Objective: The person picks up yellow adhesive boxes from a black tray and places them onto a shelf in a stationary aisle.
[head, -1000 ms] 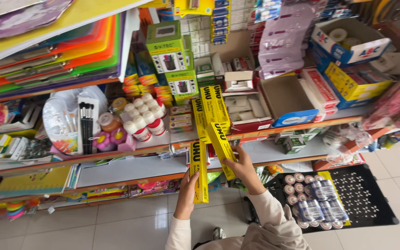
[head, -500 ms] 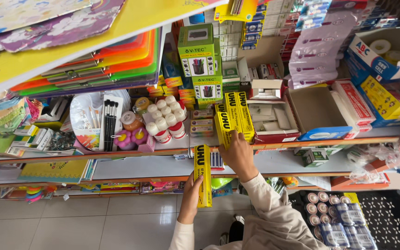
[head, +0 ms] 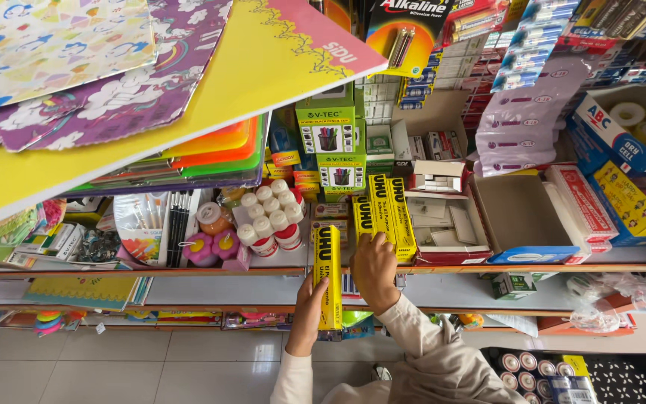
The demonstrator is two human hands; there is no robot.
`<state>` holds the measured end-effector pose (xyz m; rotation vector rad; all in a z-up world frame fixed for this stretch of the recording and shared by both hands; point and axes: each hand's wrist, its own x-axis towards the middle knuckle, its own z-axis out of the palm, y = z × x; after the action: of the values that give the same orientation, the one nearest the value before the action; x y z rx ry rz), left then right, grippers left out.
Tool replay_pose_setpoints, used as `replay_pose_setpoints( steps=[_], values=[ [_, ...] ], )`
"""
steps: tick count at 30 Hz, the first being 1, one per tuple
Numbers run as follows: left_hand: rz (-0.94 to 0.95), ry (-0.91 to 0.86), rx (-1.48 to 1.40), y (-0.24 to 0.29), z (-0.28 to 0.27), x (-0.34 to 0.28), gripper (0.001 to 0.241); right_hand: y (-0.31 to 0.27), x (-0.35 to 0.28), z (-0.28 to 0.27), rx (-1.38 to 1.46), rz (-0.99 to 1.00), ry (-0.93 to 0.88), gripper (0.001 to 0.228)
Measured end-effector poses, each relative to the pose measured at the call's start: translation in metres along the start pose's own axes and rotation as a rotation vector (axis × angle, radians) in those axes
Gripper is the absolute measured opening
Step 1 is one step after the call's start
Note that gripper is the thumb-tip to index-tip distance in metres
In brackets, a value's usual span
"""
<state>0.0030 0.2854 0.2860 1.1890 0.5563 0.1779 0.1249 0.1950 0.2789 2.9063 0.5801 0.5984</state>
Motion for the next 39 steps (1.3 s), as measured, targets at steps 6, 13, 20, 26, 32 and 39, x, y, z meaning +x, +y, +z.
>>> replay_pose_setpoints(
  steps=[6,13,20,26,32,39],
  values=[
    [0.07,-0.05,-0.007,0.014,0.011,0.016,0.051,0.0,0.01,-0.001,-0.063,-0.04,-0.014,0.012],
    [0.119,-0.119,0.01,0.031,0.023,0.029,0.048,0.002,0.027,0.029,0.031,-0.054,0.001,0.007],
    [0.216,-0.165,0.133,0.033,0.031,0.054,0.065,0.026,0.033,-0.017,0.333,-0.141,-0.03,0.037],
    [0.229,-0.221,0.101,0.032,0.055,0.077,0.06,0.061,0.039,-0.021,1.015,0.004,-0.058,0.034],
    [0.284,-0.292,0.129,0.031,0.086,0.094,0.052,0.087,0.033,-0.023,1.716,0.201,-0.305,0.043],
    [0.305,-0.261,0.404,0.005,0.109,0.13,0.052,0.109,0.037,-0.007,1.578,0.217,-0.233,0.053]
  ],
)
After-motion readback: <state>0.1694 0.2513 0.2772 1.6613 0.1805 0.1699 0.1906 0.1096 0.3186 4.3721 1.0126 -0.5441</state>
